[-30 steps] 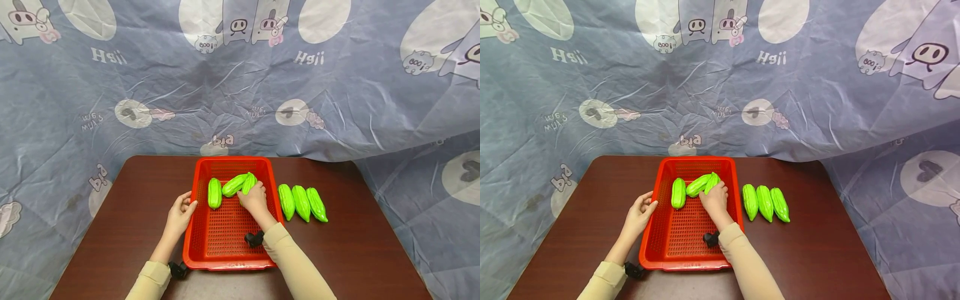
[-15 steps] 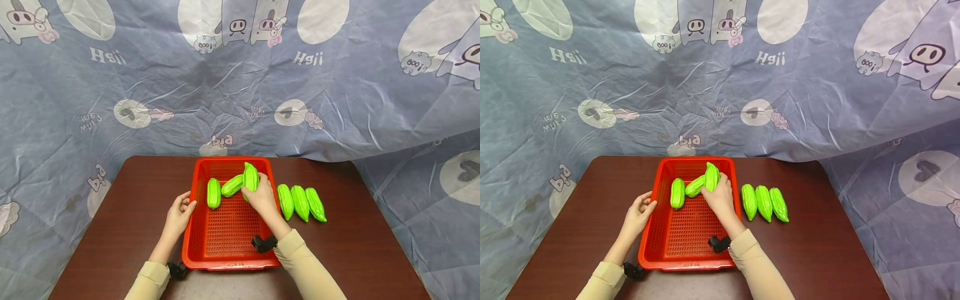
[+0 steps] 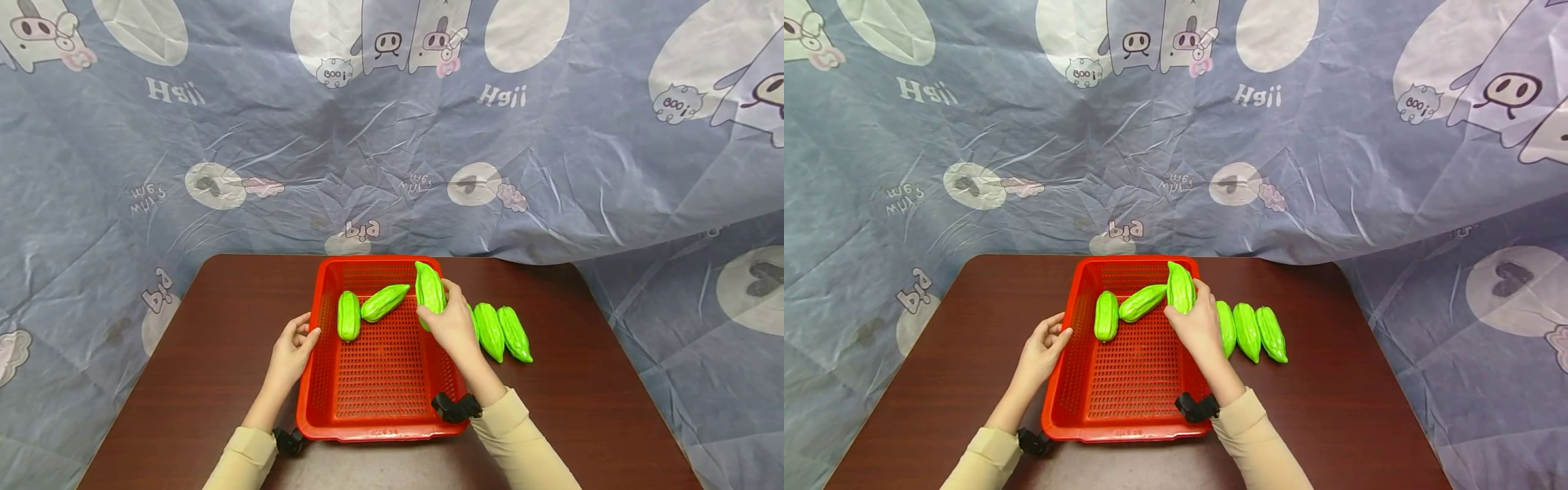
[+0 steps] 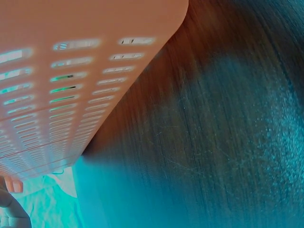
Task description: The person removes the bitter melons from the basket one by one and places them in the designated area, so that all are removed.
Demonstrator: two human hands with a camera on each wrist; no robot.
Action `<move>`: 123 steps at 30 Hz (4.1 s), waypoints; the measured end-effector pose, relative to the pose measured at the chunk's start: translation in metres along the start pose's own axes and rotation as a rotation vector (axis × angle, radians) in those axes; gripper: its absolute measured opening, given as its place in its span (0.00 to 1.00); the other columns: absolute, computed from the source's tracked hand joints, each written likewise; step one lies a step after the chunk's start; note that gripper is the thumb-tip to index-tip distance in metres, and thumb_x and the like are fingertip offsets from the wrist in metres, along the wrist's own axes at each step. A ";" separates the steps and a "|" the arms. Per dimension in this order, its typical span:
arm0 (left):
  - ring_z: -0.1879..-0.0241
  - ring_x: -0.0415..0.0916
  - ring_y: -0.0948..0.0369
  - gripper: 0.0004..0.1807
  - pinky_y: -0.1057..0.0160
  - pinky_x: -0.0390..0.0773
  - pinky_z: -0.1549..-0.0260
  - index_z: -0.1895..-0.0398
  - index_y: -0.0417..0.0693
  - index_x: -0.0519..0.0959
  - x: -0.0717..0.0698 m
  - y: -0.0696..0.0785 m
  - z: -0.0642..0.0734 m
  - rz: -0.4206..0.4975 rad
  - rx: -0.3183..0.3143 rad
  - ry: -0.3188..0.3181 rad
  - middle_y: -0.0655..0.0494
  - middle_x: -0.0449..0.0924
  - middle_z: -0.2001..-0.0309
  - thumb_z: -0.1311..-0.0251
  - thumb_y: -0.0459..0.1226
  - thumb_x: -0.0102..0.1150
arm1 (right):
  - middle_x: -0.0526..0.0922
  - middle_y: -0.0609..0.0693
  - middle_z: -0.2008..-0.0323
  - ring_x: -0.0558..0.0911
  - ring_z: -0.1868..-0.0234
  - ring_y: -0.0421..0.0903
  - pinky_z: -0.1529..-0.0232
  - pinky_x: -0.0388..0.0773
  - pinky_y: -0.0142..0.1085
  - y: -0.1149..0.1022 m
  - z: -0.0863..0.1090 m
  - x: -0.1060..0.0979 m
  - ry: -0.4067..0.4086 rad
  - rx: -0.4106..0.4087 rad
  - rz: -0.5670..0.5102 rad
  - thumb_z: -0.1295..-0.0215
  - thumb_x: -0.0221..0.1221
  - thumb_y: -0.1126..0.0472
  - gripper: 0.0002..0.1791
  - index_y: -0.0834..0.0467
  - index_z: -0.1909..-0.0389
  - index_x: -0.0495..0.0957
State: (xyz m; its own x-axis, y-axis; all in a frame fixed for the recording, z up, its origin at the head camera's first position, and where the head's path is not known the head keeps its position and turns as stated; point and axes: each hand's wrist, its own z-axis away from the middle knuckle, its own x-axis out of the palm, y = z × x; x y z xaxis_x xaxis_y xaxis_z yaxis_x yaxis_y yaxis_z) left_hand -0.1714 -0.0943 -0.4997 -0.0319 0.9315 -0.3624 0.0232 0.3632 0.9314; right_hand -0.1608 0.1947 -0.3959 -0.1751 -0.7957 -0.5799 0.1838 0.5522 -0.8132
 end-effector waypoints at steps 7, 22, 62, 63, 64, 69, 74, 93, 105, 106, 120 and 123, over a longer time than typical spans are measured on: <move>0.73 0.67 0.67 0.28 0.69 0.69 0.75 0.32 0.41 0.68 0.000 -0.001 -0.001 -0.014 0.003 0.003 0.41 0.75 0.51 0.31 0.42 0.58 | 0.68 0.62 0.38 0.70 0.40 0.58 0.43 0.69 0.52 0.011 0.002 -0.021 0.022 0.028 -0.002 0.43 0.60 0.56 0.42 0.58 0.27 0.56; 0.72 0.68 0.68 0.28 0.69 0.69 0.74 0.31 0.41 0.68 0.000 -0.001 -0.001 -0.029 0.002 0.004 0.41 0.76 0.50 0.31 0.42 0.57 | 0.69 0.66 0.39 0.72 0.43 0.60 0.46 0.70 0.50 0.051 0.010 -0.052 0.048 0.112 0.022 0.39 0.59 0.56 0.41 0.61 0.26 0.54; 0.70 0.69 0.68 0.28 0.69 0.70 0.73 0.31 0.41 0.67 -0.001 0.001 0.000 -0.032 -0.002 -0.001 0.41 0.75 0.49 0.30 0.43 0.57 | 0.74 0.71 0.42 0.77 0.46 0.62 0.52 0.74 0.52 0.149 0.059 -0.036 -0.024 0.203 0.138 0.41 0.63 0.60 0.42 0.68 0.29 0.56; 0.70 0.70 0.68 0.28 0.69 0.70 0.73 0.31 0.41 0.67 -0.001 0.001 0.000 -0.030 0.001 0.000 0.41 0.76 0.50 0.30 0.43 0.57 | 0.74 0.71 0.42 0.77 0.47 0.62 0.52 0.74 0.51 0.150 0.059 -0.036 -0.022 0.207 0.138 0.42 0.63 0.60 0.42 0.68 0.29 0.56; 0.71 0.70 0.68 0.28 0.69 0.70 0.73 0.31 0.41 0.67 -0.001 0.001 0.000 -0.027 0.002 0.002 0.41 0.76 0.50 0.31 0.43 0.57 | 0.74 0.71 0.42 0.77 0.47 0.62 0.53 0.74 0.51 0.151 0.060 -0.036 -0.021 0.210 0.138 0.42 0.63 0.60 0.42 0.68 0.30 0.56; 0.71 0.69 0.67 0.28 0.68 0.70 0.74 0.31 0.42 0.67 0.000 0.000 -0.001 -0.026 -0.004 0.002 0.42 0.76 0.51 0.31 0.42 0.58 | 0.74 0.71 0.42 0.78 0.48 0.62 0.55 0.75 0.50 0.155 0.062 -0.035 -0.030 0.215 0.142 0.42 0.64 0.59 0.42 0.69 0.31 0.57; 0.71 0.69 0.65 0.28 0.68 0.69 0.75 0.30 0.44 0.67 -0.002 0.000 0.000 -0.028 -0.021 -0.004 0.44 0.76 0.50 0.30 0.42 0.57 | 0.74 0.72 0.43 0.77 0.47 0.64 0.52 0.74 0.53 0.159 0.062 -0.032 -0.039 0.203 0.149 0.44 0.64 0.61 0.41 0.70 0.32 0.58; 0.72 0.69 0.65 0.27 0.68 0.70 0.74 0.31 0.44 0.67 0.000 -0.001 -0.001 -0.022 -0.007 0.003 0.45 0.77 0.50 0.30 0.42 0.57 | 0.69 0.74 0.39 0.71 0.41 0.68 0.41 0.67 0.60 0.161 0.061 -0.026 0.006 0.159 0.152 0.47 0.70 0.60 0.46 0.73 0.32 0.58; 0.73 0.68 0.66 0.28 0.68 0.68 0.76 0.32 0.41 0.67 0.001 -0.003 -0.002 -0.022 0.018 0.018 0.43 0.76 0.53 0.31 0.42 0.58 | 0.66 0.77 0.38 0.67 0.38 0.71 0.39 0.65 0.62 0.166 0.060 -0.031 0.016 0.183 0.188 0.45 0.69 0.56 0.48 0.74 0.31 0.55; 0.73 0.68 0.66 0.28 0.69 0.68 0.76 0.32 0.41 0.68 0.001 -0.003 -0.002 -0.019 0.015 0.020 0.44 0.76 0.53 0.31 0.41 0.58 | 0.66 0.77 0.38 0.67 0.38 0.71 0.38 0.65 0.61 0.165 0.060 -0.031 0.018 0.183 0.188 0.45 0.69 0.56 0.48 0.74 0.31 0.56; 0.72 0.69 0.65 0.28 0.68 0.70 0.75 0.31 0.42 0.67 0.001 -0.003 -0.002 -0.010 -0.003 0.007 0.44 0.76 0.52 0.31 0.41 0.58 | 0.66 0.76 0.37 0.65 0.37 0.72 0.37 0.62 0.61 0.160 0.059 -0.040 0.034 0.157 0.200 0.44 0.68 0.57 0.47 0.74 0.30 0.56; 0.72 0.69 0.64 0.28 0.68 0.69 0.75 0.31 0.44 0.67 0.001 -0.003 -0.002 -0.004 -0.013 0.005 0.45 0.76 0.51 0.31 0.41 0.58 | 0.66 0.75 0.37 0.65 0.36 0.71 0.37 0.62 0.61 0.157 0.056 -0.045 0.041 0.149 0.194 0.42 0.67 0.58 0.46 0.73 0.30 0.55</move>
State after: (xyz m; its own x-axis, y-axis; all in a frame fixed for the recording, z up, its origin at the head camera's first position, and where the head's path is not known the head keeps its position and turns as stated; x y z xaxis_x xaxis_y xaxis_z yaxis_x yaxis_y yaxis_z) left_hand -0.1739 -0.0945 -0.5024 -0.0365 0.9300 -0.3656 0.0100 0.3662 0.9305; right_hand -0.0694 0.3034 -0.4943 -0.1616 -0.6656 -0.7286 0.3575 0.6486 -0.6719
